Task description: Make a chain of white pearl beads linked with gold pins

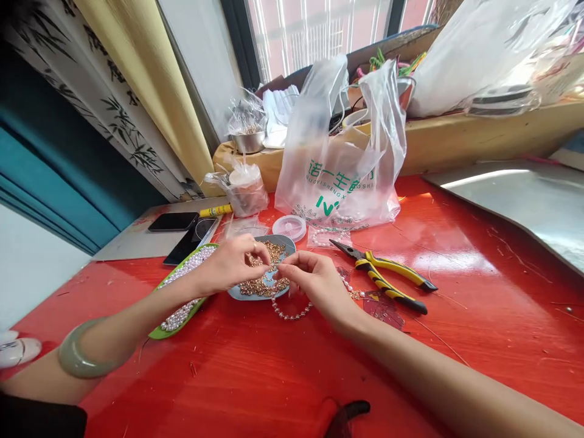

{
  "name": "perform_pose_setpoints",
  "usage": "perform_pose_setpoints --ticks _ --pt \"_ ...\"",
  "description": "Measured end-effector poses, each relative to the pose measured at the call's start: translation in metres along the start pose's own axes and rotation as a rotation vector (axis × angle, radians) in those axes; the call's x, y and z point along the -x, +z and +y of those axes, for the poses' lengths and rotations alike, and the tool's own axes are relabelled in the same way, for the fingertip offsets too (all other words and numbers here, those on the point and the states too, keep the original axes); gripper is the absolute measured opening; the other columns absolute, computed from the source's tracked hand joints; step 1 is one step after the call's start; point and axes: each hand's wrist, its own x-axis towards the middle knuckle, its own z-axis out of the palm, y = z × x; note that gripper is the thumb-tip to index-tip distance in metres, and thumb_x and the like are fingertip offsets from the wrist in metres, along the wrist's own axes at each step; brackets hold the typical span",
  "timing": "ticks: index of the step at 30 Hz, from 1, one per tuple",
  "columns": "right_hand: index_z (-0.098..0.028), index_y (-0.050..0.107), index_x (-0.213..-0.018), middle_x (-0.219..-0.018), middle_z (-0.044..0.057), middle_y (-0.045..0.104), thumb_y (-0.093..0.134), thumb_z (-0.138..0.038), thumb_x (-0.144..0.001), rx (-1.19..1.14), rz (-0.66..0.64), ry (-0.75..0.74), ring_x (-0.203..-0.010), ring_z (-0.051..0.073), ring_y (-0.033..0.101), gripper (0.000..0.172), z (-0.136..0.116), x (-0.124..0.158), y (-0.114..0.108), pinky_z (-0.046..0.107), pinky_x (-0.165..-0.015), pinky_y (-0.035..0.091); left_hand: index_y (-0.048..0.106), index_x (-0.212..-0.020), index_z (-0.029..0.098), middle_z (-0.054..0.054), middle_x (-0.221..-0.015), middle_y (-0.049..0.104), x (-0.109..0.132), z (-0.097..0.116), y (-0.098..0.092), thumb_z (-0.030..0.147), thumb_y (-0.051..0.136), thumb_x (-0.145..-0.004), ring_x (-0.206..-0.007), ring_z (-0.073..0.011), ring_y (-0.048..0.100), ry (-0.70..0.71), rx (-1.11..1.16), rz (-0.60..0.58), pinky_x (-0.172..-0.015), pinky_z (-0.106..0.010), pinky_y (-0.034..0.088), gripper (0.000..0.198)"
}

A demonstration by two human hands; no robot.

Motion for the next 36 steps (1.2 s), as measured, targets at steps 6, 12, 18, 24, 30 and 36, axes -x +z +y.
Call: perform_pose_setpoints --ticks 6,12,18,24,30,36 --pt "-0.014 0.061 -0.067 -0.054 -0.003 0.056 0.061 -0.029 -0.074 -0.044 -0.114 -0.046 -0.048 0.007 0.048 0.017 -0.028 0.017 0.012 0.020 -0.048 0.036 0.060 -0.068 0.014 -0.001 -0.071 0.065 0.026 0.013 -0.015 0.017 0.062 -0.070 -0.061 -0.0086 0.057 -0.150 0.819 0.131 -0.058 -0.020 0.048 0.005" --pt "-0.015 0.057 -0.063 -0.057 -0.002 0.057 0.063 -0.030 -0.072 -0.130 -0.241 0.024 -0.045 0.006 0.047 0.018 -0.047 0.037 0.021 0.018 -0.044 0.037 0.067 -0.059 0.015 0.002 -0.062 0.065 0.042 0.032 -0.014 0.009 0.076 -0.057 -0.056 -0.0060 0.057 -0.210 1.391 0.123 -0.053 -0.013 0.047 0.011" --pt "-0.015 0.054 -0.059 -0.055 -0.002 0.055 0.058 -0.023 -0.071 -0.150 -0.251 0.069 -0.045 0.006 0.044 0.014 -0.051 0.045 0.022 0.018 -0.044 0.035 0.069 -0.062 0.016 0.003 -0.060 0.065 0.046 0.033 -0.007 0.016 0.078 -0.061 -0.056 -0.0055 0.057 -0.208 1.515 0.050 -0.050 -0.011 0.048 0.009" --pt "-0.016 0.052 -0.058 -0.054 -0.002 0.054 0.056 -0.022 -0.071 -0.113 -0.276 0.105 -0.047 0.007 0.045 0.014 -0.049 0.046 0.024 0.019 -0.044 0.033 0.069 -0.062 0.017 0.003 -0.064 0.064 0.048 0.029 -0.004 0.017 0.079 -0.061 -0.059 -0.0060 0.056 -0.234 1.522 0.060 -0.051 -0.011 0.049 0.010" --pt "-0.016 0.052 -0.059 -0.053 -0.003 0.052 0.056 -0.023 -0.071 -0.106 -0.267 0.129 -0.046 0.006 0.043 0.015 -0.048 0.046 0.024 0.019 -0.045 0.033 0.069 -0.062 0.017 0.002 -0.063 0.063 0.047 0.028 -0.004 0.017 0.078 -0.061 -0.059 -0.0071 0.055 -0.213 1.530 0.065 -0.051 -0.013 0.050 0.009" --pt "-0.016 0.053 -0.058 -0.053 -0.002 0.053 0.056 -0.022 -0.070 -0.113 -0.257 0.128 -0.046 0.007 0.044 0.013 -0.047 0.045 0.025 0.019 -0.045 0.034 0.069 -0.064 0.017 0.002 -0.063 0.063 0.048 0.030 -0.004 0.017 0.076 -0.064 -0.056 -0.0061 0.055 -0.213 1.536 0.052 -0.051 -0.012 0.049 0.007"
